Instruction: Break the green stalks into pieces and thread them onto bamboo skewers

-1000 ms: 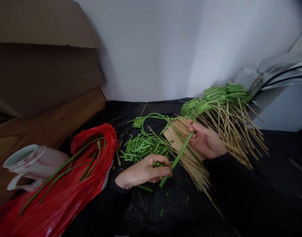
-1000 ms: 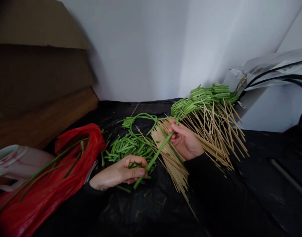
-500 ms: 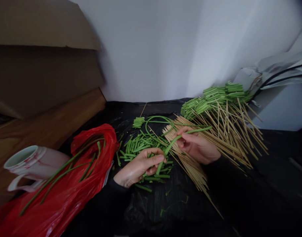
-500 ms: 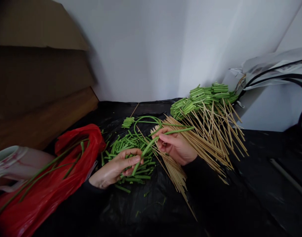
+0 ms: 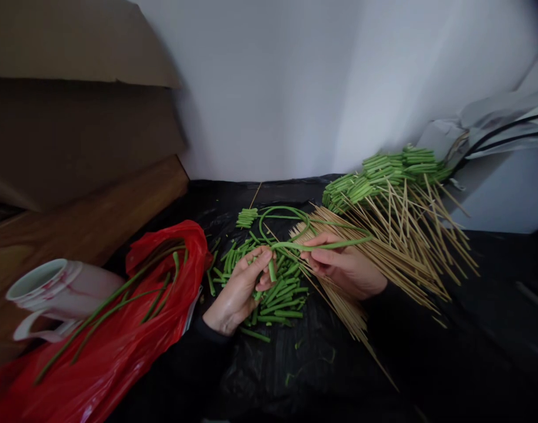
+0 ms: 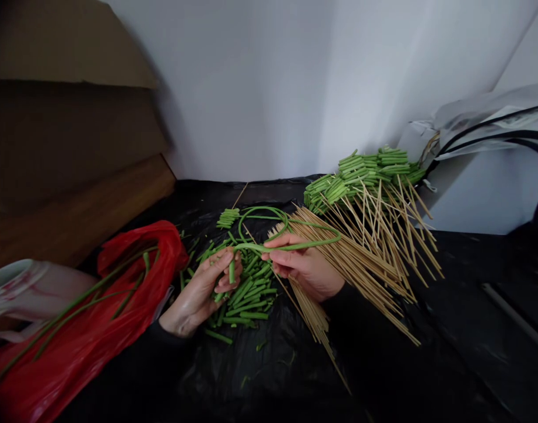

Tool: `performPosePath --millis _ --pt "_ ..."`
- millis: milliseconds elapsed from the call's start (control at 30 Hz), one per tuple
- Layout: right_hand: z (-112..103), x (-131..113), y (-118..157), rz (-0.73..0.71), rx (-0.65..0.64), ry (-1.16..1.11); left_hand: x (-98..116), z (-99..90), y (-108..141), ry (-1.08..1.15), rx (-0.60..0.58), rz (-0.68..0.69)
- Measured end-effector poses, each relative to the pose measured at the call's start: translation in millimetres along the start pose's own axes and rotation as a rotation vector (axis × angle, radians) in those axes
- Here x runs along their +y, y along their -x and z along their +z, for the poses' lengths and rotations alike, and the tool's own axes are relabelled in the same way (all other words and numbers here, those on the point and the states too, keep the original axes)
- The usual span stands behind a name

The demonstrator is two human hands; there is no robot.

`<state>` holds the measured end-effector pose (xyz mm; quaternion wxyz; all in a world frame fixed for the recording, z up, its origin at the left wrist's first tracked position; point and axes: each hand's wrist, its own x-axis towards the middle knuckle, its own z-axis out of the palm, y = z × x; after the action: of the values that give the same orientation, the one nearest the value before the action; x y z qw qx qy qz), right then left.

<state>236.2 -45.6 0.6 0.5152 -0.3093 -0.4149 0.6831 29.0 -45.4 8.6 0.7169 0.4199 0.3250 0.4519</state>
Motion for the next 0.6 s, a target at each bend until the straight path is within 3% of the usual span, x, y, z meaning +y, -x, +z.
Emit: performPosePath --millis 300,467,600 --pt "7 14 0 -0.001 -0.085 0.162 5 2.1 -3 0.215 0.045 -0.028" --pt "6 11 0 0.027 -0.094 0.031 9 -0.6 -4 0.392 0.007 -0.138" --pt "1 6 0 0.026 -0.052 -0.032 13 -6.0 -4 0.481 -0.041 -0.129"
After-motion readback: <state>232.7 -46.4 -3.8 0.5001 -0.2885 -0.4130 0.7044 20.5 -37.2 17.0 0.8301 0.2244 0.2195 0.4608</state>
